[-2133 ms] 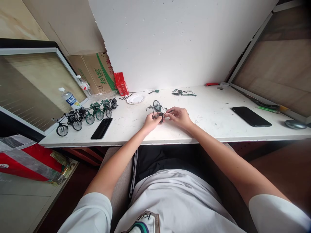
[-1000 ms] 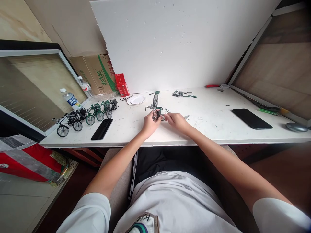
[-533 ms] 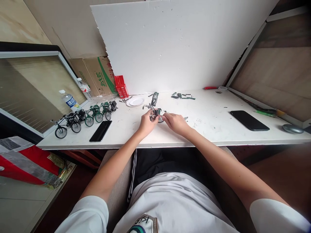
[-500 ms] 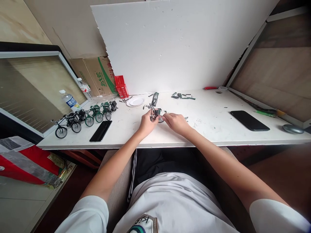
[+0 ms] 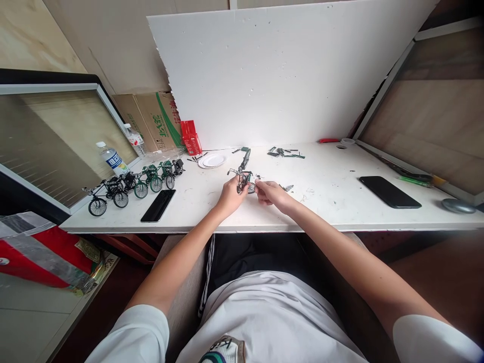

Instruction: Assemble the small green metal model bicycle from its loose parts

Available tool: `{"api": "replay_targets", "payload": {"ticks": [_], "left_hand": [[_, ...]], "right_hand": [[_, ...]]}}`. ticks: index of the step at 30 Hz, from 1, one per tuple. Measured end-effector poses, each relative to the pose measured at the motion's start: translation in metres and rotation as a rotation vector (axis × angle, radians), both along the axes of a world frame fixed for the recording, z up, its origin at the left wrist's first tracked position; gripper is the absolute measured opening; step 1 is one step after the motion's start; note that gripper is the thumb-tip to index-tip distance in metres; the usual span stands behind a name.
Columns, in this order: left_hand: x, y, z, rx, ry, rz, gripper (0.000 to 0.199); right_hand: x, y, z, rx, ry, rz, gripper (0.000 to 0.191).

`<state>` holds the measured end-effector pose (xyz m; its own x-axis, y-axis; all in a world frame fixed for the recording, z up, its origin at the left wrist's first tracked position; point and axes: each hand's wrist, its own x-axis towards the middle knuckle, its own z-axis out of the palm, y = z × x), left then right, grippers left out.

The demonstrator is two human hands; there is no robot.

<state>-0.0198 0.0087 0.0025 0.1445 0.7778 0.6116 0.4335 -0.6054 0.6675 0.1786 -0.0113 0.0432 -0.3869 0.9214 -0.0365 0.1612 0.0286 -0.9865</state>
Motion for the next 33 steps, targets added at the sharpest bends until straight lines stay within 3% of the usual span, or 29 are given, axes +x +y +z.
{"api": "replay_targets", "payload": {"ticks": [5,8,11,16,18,23,27,33], "left_hand": [[0.0,0.0,0.0,-0.049,-0.035,0.021,0.038],[0.002,0.0,-0.002,-0.062,-0.043,0.025,0.037],[0.004,0.0,-0.006,-0.051,-0.045,0.023,0.037],[0.006,0.0,-0.011,-0.013,-0.047,0.005,0.039],[0.006,0.0,-0.012,-0.026,-0.034,0.004,0.04],[0.003,0.001,-0.012,-0.082,-0.028,-0.029,0.041],[0.001,0.003,-0.014,-0.133,-0.075,-0.029,0.042],[0.002,0.006,-0.02,-0.212,-0.23,-0.04,0.047]], "right_hand": [[0.006,0.008,-0.014,0.651,-0.445,-0.096,0.048],[0.011,0.01,-0.017,0.772,-0.612,-0.112,0.051],[0.012,0.009,-0.015,0.687,-0.519,-0.071,0.055],[0.008,0.008,-0.008,0.295,-0.236,0.007,0.061],[0.008,0.01,-0.006,0.208,-0.194,0.019,0.063],[0.017,0.017,0.0,0.241,-0.294,0.066,0.069],[0.024,0.025,-0.002,0.237,-0.208,0.094,0.069],[0.026,0.035,-0.021,0.326,0.019,-0.06,0.06]]}}
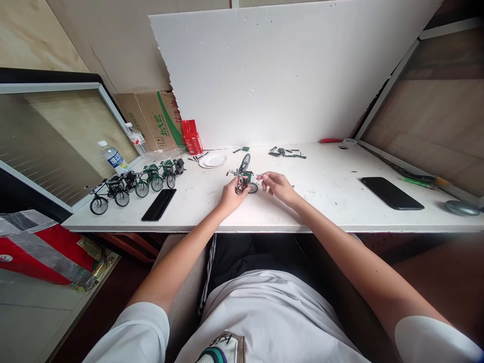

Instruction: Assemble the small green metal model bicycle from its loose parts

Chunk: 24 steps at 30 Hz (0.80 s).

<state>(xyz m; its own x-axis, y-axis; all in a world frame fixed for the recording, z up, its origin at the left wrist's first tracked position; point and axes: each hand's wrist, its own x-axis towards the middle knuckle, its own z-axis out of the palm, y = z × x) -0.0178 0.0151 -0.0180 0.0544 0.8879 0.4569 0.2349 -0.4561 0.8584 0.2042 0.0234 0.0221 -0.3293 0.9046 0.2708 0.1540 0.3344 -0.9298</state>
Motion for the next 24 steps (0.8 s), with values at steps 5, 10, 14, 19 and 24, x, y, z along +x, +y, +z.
{"api": "replay_targets", "payload": {"ticks": [5,10,14,19,24], "left_hand": [[-0.001,0.005,-0.001,-0.058,-0.132,-0.04,0.053],[-0.002,0.007,-0.002,-0.095,-0.155,-0.033,0.052],[-0.002,0.004,0.002,-0.122,-0.16,-0.043,0.049],[-0.001,0.001,0.007,-0.1,-0.193,-0.042,0.046],[-0.002,0.0,0.01,-0.089,-0.209,0.003,0.047]], "right_hand": [[-0.003,0.0,-0.012,0.193,-0.153,-0.245,0.05],[-0.01,-0.002,-0.018,0.311,-0.264,-0.337,0.039],[-0.013,0.0,-0.023,0.41,-0.415,-0.349,0.031],[-0.01,0.006,-0.034,0.415,-0.553,-0.325,0.029],[-0.008,0.009,-0.041,0.419,-0.602,-0.31,0.023]]}}
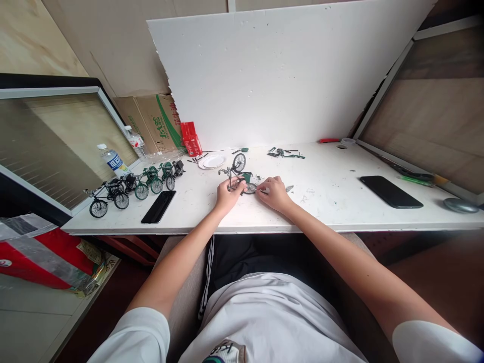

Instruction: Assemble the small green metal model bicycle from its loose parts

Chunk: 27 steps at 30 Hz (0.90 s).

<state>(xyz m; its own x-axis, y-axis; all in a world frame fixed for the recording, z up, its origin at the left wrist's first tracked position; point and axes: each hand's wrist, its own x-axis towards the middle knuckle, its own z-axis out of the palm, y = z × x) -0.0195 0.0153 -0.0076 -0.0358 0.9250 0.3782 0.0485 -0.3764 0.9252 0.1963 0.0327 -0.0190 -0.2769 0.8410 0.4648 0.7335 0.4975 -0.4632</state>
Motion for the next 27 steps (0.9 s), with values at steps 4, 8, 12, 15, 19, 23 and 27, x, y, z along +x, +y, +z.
{"api": "replay_targets", "payload": {"ticks": [4,8,12,15,19,23,27], "left_hand": [[-0.002,0.001,0.001,0.001,-0.007,0.016,0.046],[-0.004,0.002,0.0,-0.006,-0.002,0.02,0.047],[-0.006,0.001,0.001,-0.046,-0.011,0.004,0.049],[-0.005,0.0,0.005,-0.098,-0.061,-0.02,0.058],[-0.005,-0.001,0.007,-0.162,-0.134,-0.051,0.067],[-0.005,0.001,0.006,-0.198,-0.165,-0.081,0.069],[-0.006,0.001,0.006,-0.232,-0.176,-0.14,0.068]], "right_hand": [[-0.003,-0.005,0.004,-0.023,0.002,-0.014,0.024],[-0.001,-0.007,0.011,0.036,0.041,-0.092,0.032],[0.01,0.0,0.011,0.087,-0.115,-0.068,0.046],[0.016,0.004,0.008,0.071,-0.156,-0.048,0.043],[0.015,0.005,0.006,0.082,-0.188,-0.053,0.035],[0.013,0.004,0.006,0.057,-0.229,-0.095,0.035],[0.01,0.003,0.008,0.056,-0.229,-0.094,0.034]]}}
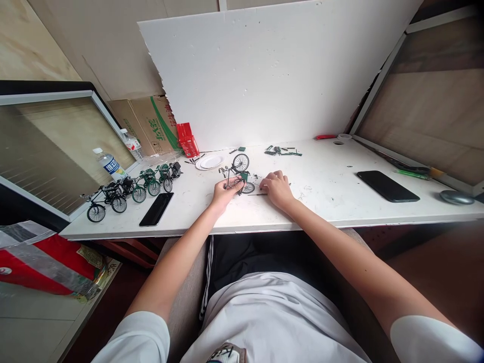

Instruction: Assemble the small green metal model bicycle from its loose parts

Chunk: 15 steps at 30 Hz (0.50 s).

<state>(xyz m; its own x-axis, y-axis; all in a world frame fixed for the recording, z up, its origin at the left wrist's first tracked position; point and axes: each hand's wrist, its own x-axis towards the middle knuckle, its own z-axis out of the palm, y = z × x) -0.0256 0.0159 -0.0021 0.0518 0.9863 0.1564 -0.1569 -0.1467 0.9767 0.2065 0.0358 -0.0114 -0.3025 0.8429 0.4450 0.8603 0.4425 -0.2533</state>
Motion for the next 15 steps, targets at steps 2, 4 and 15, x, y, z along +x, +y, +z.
{"api": "replay_targets", "payload": {"ticks": [2,4,15], "left_hand": [[0.0,-0.001,0.0,0.005,-0.018,-0.023,0.065],[0.0,-0.001,0.0,0.023,-0.024,-0.034,0.065],[0.006,0.005,-0.013,0.144,0.099,-0.041,0.062]], "right_hand": [[-0.003,-0.001,0.001,0.012,0.06,0.022,0.032],[-0.006,-0.004,0.003,0.02,0.182,0.069,0.03],[-0.017,-0.014,0.01,-0.129,0.611,0.34,0.031]]}}
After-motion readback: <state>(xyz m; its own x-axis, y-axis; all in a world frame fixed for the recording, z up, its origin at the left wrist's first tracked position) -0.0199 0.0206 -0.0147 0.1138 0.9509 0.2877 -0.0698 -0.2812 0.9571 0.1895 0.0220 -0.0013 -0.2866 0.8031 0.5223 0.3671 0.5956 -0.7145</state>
